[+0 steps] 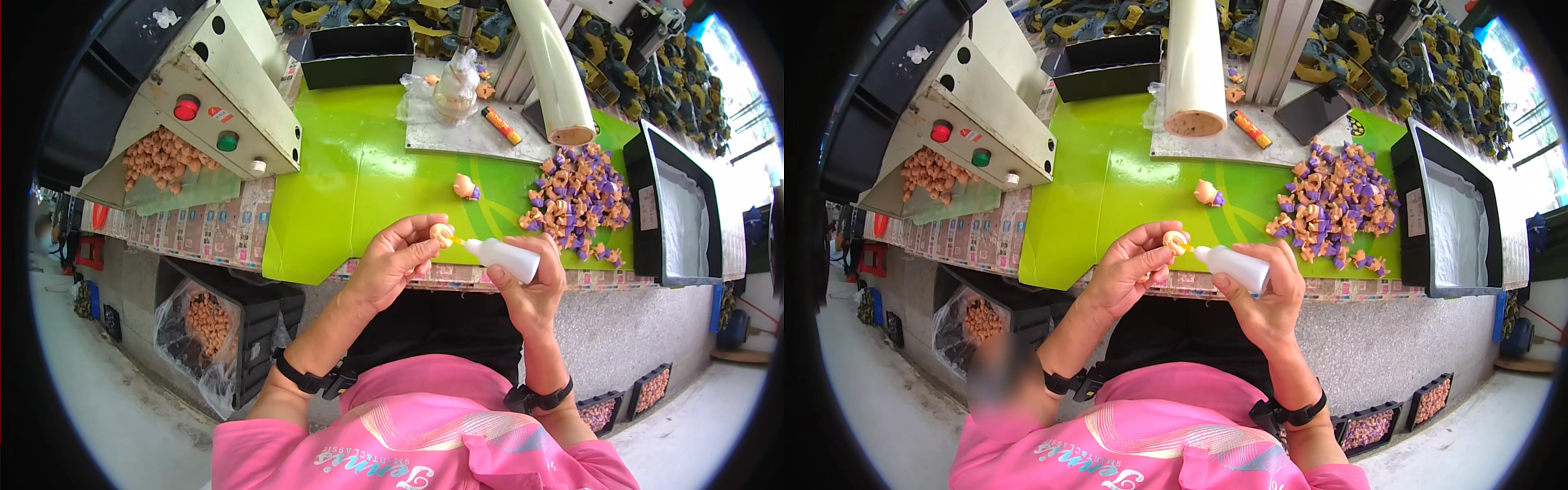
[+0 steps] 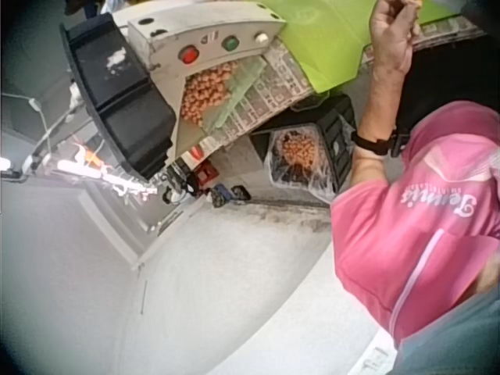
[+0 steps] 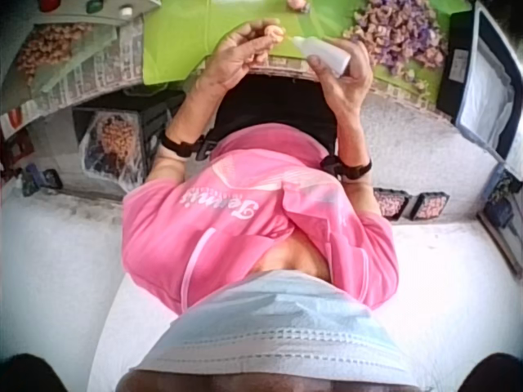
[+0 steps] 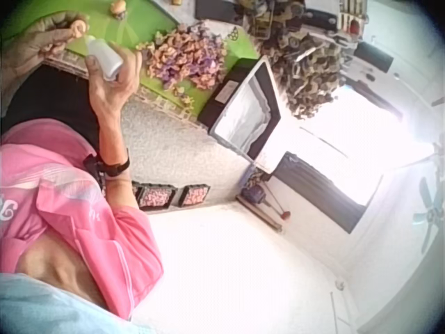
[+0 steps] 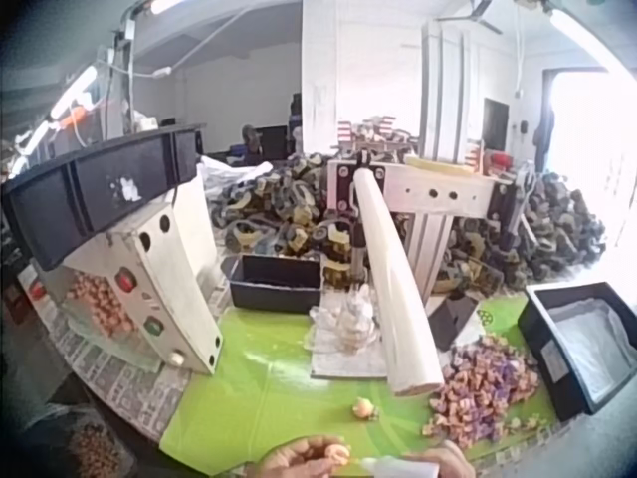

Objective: Assembling small plastic figurines by gluing heads and accessories onto bodies.

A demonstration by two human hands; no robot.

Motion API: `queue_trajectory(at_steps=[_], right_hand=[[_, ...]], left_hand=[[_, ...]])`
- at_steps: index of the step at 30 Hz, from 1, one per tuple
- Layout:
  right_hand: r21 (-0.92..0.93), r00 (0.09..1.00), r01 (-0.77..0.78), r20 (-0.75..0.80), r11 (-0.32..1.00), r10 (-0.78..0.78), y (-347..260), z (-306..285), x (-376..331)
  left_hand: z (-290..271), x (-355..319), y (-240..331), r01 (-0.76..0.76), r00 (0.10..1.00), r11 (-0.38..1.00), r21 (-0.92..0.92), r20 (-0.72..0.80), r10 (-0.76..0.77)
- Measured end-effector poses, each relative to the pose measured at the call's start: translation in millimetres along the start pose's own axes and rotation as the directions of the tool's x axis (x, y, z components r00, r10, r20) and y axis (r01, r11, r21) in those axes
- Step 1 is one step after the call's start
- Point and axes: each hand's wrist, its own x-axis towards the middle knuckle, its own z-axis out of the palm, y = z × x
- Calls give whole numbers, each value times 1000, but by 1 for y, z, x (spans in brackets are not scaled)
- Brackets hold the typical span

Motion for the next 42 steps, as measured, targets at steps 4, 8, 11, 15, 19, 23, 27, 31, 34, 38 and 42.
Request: queue_trajectory(at_steps=[4, 8, 11, 15, 19, 23, 27, 31, 34, 38, 42], right_hand=[[1, 999, -37, -7, 999, 37, 1, 0, -1], [-12, 998, -66, -11, 998, 66, 2, -4, -1], [-59, 1000, -18, 11, 998, 18, 0, -7, 0], [-44, 999, -32, 28, 999, 33, -1, -8, -3], [60, 991, -105, -82, 993, 109, 6, 4, -3], [55, 987, -123, -92, 991, 128, 27, 25, 6], [5, 996, -81, 32, 997, 81, 30, 49, 13], [-20, 993, -110, 46, 994, 111, 28, 52, 16], [-90, 999, 34, 10, 995, -33, 20, 32, 21], [-484, 993, 112, 87, 868, -80, 34, -14, 23], [-673, 998, 33, 67, 739, 17, 46, -15, 22]], left_hand=[[-1, 0, 0, 15, 1000, 1000, 6, 17, -15], [-2, 0, -2, 1, 1000, 1000, -13, 4, -1], [-2, 0, -2, 1, 1000, 1000, -24, -18, -1], [-4, -1, -4, -20, 999, 999, -32, -25, 19], [-2, -4, -2, -39, 998, 999, -29, -51, 38], [-3, -2, -2, -39, 998, 999, -8, -52, 38], [-8, -11, 3, -56, 998, 998, -30, -21, 56], [-9, -14, 5, -45, 998, 995, -94, -57, 40], [-11, -17, 8, -63, 992, 990, -129, -116, 48], [-11, -19, 8, -74, 993, 988, -135, -99, 61], [-4, -19, 7, -41, 998, 990, -131, -62, 33]])
